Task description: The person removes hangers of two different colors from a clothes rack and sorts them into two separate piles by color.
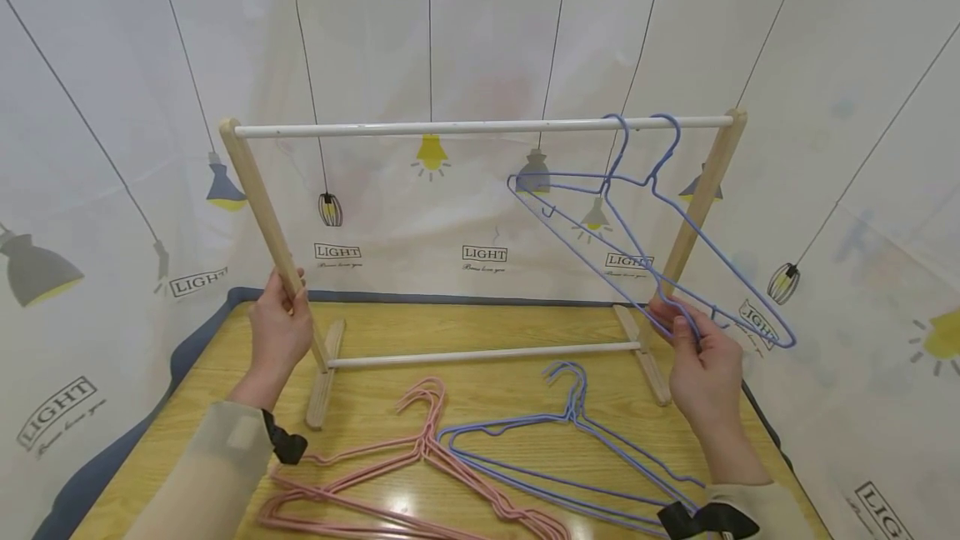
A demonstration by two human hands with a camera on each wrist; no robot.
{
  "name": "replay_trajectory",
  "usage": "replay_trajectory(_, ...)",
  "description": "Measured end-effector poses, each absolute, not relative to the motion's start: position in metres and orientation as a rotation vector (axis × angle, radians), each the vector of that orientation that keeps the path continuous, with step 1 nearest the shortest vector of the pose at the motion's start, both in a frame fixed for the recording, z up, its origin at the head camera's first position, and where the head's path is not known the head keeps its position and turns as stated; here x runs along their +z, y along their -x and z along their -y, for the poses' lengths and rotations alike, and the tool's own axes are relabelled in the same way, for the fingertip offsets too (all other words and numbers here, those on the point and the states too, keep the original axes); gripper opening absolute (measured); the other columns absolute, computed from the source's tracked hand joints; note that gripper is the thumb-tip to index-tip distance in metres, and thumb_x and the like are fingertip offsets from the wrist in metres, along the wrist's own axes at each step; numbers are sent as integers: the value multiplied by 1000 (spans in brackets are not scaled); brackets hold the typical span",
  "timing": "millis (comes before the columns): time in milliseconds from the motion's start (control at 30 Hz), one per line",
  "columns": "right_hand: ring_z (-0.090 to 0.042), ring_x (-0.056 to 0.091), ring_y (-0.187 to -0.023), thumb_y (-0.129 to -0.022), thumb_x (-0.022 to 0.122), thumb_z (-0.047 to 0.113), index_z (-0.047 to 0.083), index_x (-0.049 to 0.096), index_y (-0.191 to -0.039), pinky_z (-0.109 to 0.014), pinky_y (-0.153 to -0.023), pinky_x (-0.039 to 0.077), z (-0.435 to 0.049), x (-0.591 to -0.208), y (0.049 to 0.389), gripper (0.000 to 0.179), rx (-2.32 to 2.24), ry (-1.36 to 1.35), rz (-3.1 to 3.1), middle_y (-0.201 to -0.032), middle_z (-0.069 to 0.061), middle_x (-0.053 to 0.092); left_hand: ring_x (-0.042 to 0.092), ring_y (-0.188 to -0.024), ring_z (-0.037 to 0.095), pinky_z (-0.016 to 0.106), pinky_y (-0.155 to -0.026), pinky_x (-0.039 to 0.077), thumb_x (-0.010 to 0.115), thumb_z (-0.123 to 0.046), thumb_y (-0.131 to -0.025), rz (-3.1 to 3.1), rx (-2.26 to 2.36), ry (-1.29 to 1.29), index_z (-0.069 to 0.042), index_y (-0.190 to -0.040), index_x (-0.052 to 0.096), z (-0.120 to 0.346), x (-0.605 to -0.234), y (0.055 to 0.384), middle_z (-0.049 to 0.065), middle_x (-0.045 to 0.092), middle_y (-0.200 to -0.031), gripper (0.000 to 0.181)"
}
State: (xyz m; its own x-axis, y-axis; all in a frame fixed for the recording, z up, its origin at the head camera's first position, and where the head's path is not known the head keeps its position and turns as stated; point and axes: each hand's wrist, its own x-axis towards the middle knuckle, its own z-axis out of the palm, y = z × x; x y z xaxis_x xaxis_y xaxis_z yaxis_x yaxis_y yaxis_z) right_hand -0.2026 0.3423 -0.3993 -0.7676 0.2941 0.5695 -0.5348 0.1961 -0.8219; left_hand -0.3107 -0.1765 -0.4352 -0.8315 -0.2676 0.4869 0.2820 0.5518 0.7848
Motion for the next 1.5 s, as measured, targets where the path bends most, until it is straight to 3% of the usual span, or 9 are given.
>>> replay_trajectory(267,-16,76,-104,-111,44,3,-16,62,-131,-31,-93,57,-338,-393,199,33,1576,-289,1780,-114,-12,77,67,-121,42,58,-89,59,56,-1,-108,2222,-1255,10,-4,-142,57,176,-435,311,31,63,-137,34)
replay_trajectory(700,-22,77,-101,-109,49,1,-20,61,-127,-32,-92,58,-336,-375,191,31,1659,-362,1601,-112,-22,76,66,-122,43,59,-90,58,56,1,-107,2230,-1253,-10,-3,-144,56,176,-437,310,30,62,-138,37)
replay_trajectory(1500,-23,78,-98,-109,50,3,-18,58,-135,-34,-91,56,-345,-374,145,34,1858,-199,1666,-110,-18,78,64,-123,45,59,-92,57,56,3,-106,2212,-1264,8,-1,-145,55,175,-435,311,33,63,-137,38)
